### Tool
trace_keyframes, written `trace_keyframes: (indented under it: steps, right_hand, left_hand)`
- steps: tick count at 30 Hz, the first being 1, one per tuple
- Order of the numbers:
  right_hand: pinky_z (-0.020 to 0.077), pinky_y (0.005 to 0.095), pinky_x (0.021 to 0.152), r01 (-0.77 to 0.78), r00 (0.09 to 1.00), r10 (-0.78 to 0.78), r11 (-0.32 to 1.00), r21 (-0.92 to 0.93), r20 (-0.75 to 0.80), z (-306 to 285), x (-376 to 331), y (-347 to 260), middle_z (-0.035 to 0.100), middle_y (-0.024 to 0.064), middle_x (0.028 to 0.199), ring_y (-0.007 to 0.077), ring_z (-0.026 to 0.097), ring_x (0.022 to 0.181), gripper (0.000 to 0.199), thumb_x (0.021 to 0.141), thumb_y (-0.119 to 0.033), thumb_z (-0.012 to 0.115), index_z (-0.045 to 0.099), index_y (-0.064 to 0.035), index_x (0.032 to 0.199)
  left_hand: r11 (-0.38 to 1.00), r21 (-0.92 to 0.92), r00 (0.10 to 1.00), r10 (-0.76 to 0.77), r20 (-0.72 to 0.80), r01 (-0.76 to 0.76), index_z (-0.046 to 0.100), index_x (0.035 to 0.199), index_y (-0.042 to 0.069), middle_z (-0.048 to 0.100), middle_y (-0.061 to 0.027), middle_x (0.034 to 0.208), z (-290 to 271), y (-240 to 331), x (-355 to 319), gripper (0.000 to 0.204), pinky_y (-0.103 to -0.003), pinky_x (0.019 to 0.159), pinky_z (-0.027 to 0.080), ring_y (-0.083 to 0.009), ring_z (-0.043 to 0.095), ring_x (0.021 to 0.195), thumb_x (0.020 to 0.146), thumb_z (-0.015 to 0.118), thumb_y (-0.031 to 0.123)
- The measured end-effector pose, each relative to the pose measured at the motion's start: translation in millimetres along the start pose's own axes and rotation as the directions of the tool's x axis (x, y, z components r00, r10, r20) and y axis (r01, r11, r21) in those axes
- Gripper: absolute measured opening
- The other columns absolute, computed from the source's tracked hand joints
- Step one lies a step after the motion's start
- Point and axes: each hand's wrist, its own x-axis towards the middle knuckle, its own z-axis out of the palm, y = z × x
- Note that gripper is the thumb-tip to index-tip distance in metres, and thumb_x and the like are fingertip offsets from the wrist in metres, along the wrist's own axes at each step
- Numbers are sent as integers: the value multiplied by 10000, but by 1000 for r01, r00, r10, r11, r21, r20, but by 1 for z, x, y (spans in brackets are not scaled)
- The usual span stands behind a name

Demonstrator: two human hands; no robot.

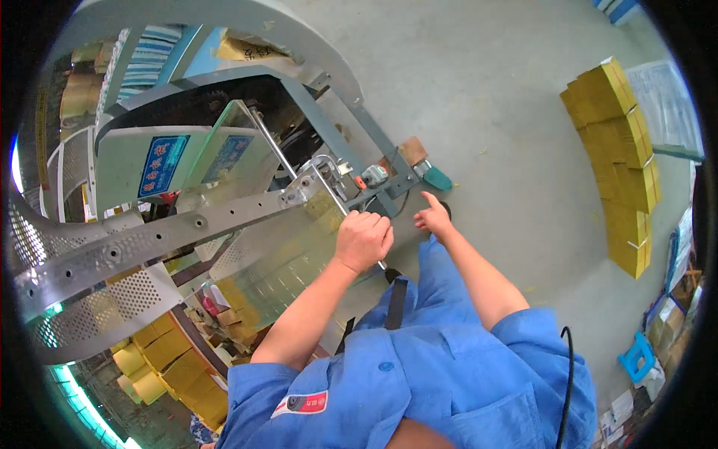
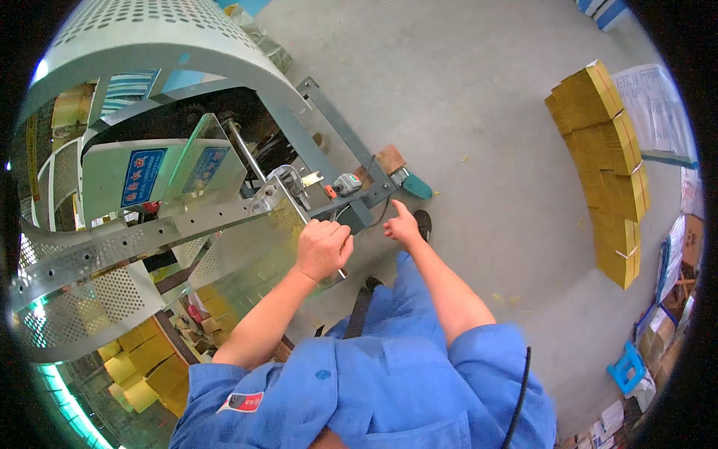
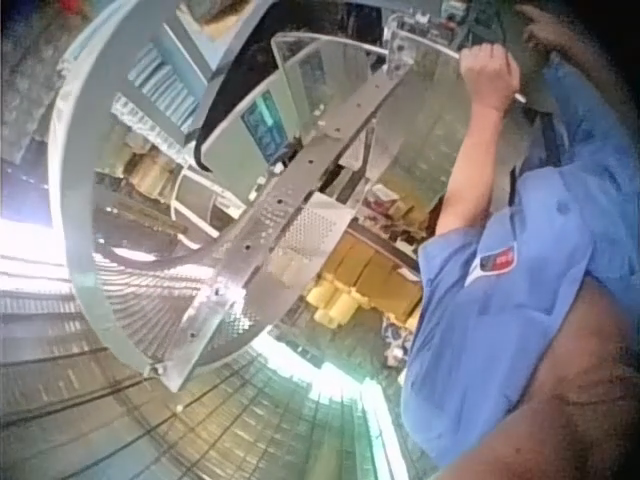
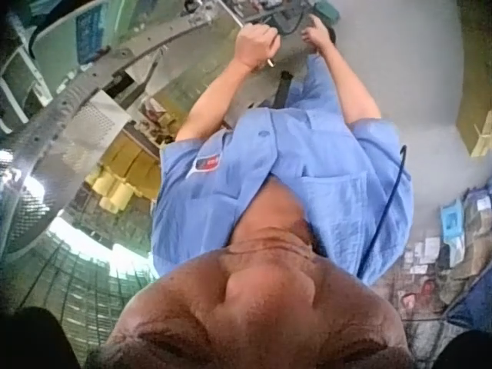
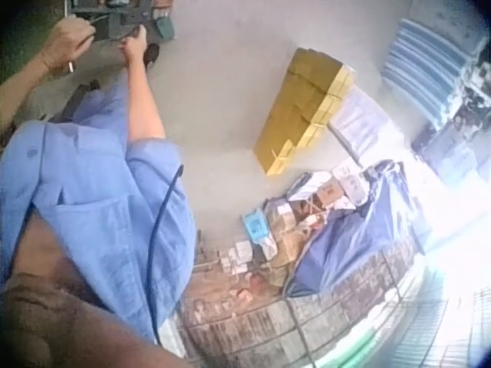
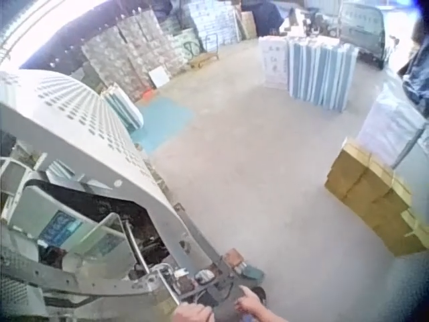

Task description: Measure, sort, and package stacks of yellow paper blocks using a scale and a strapping machine.

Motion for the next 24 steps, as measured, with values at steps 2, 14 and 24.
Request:
trace_keyframes:
  steps: [2, 14, 24]
  right_hand:
    - [501, 294, 528, 109, 992, -102, 989, -98, 73, 12, 23, -8, 668, 115, 843, 170, 636, 627, 683, 843, -19, 512, 330, -199, 1476]
    - [515, 331, 499, 148, 980, -117, 968, -201, 162, 69, 133, -7, 666, 115, 750, 181, 643, 562, 706, 809, 37, 545, 405, -282, 1424]
    - [523, 450, 798, 248, 947, -320, 713, -655, 11, 82, 142, -22, 682, 187, 1031, 350, 675, 922, 542, 786, -77, 541, 480, -212, 1307]
  left_hand:
    - [1000, -5, 1000, 18, -17, -18, 553, 704, 92, 498, -55, 628, 6, 1, 2, 123, -368, 597, 400, -241, 526, 595, 731, 663, 140]
    - [999, -28, 997, -44, 65, 46, 622, 801, 59, 473, -51, 614, 5, 3, 11, 121, -366, 565, 370, -227, 510, 576, 714, 667, 130]
    - [997, -41, 993, -54, 102, 58, 638, 855, 35, 490, -59, 643, -1, 3, 15, 219, -363, 555, 377, -226, 516, 582, 685, 684, 165]
